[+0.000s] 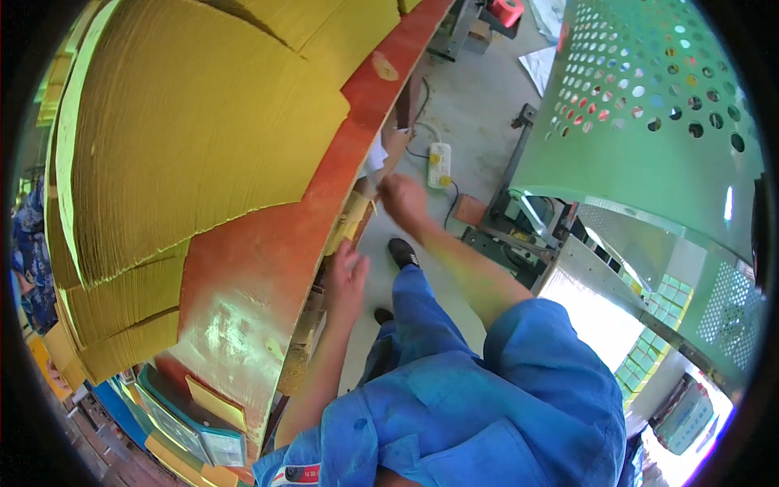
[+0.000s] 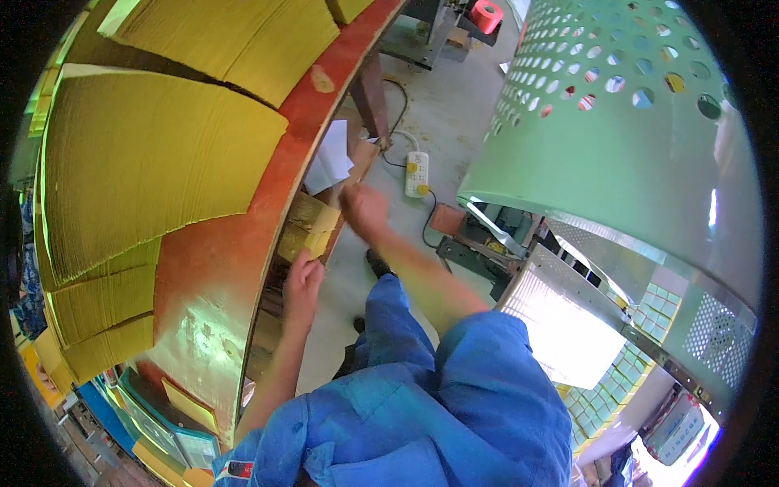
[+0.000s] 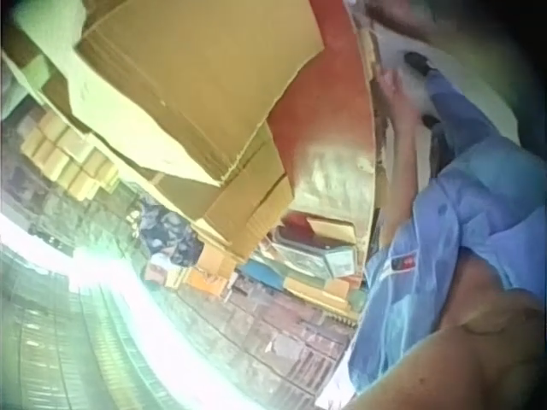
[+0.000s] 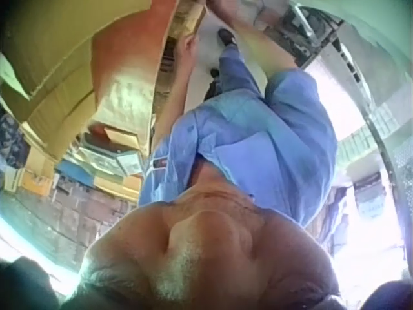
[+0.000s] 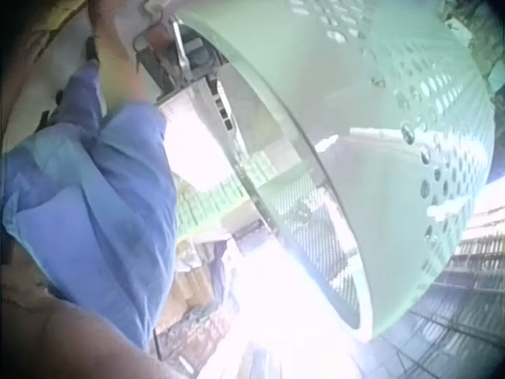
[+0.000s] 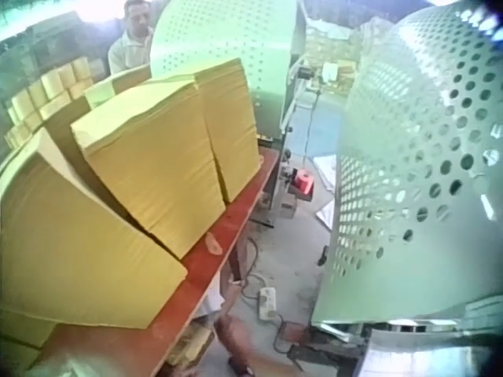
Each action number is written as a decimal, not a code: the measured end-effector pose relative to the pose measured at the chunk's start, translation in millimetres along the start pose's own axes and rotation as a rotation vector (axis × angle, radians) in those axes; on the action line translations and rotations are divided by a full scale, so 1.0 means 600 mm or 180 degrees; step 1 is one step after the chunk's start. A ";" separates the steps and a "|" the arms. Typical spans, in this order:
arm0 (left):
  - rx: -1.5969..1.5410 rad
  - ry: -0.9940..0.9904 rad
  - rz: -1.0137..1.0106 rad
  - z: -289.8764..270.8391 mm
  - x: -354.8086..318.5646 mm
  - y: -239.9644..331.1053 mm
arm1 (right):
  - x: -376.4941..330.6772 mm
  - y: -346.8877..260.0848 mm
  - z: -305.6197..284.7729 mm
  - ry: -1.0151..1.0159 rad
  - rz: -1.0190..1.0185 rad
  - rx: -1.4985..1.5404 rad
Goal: The recorder gathers stacks of yellow paper, places protective white sheets on top, and uses a strapping machine to secure the bundles with red bands before stacking them.
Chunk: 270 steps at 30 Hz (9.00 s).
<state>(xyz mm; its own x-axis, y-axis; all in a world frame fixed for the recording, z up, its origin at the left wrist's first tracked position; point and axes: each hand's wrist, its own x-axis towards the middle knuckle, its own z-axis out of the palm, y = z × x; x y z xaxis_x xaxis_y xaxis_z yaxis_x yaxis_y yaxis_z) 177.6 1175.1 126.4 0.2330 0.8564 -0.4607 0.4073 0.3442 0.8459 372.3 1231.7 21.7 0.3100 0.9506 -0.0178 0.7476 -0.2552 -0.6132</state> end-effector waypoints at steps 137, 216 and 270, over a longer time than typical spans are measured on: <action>0.4001 0.2181 0.2135 -0.499 -0.410 0.342 | -0.400 -0.419 -0.093 -0.4202 0.1777 0.5581; -0.1085 -0.1920 0.0093 0.556 -0.420 0.138 | -0.848 0.439 -0.815 0.0911 0.2269 0.3457; -0.0781 -0.2157 0.1898 0.736 -0.404 0.166 | -0.638 0.290 -0.878 0.0421 -0.0392 -0.1063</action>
<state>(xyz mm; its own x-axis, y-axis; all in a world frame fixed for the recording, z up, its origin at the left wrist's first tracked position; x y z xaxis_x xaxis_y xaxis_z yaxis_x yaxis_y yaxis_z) 551.5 832.2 203.9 0.8402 0.5372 0.0746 -0.1251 0.0580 0.9905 693.0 730.5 337.7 0.2626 0.9523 0.1554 0.9275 -0.2047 -0.3127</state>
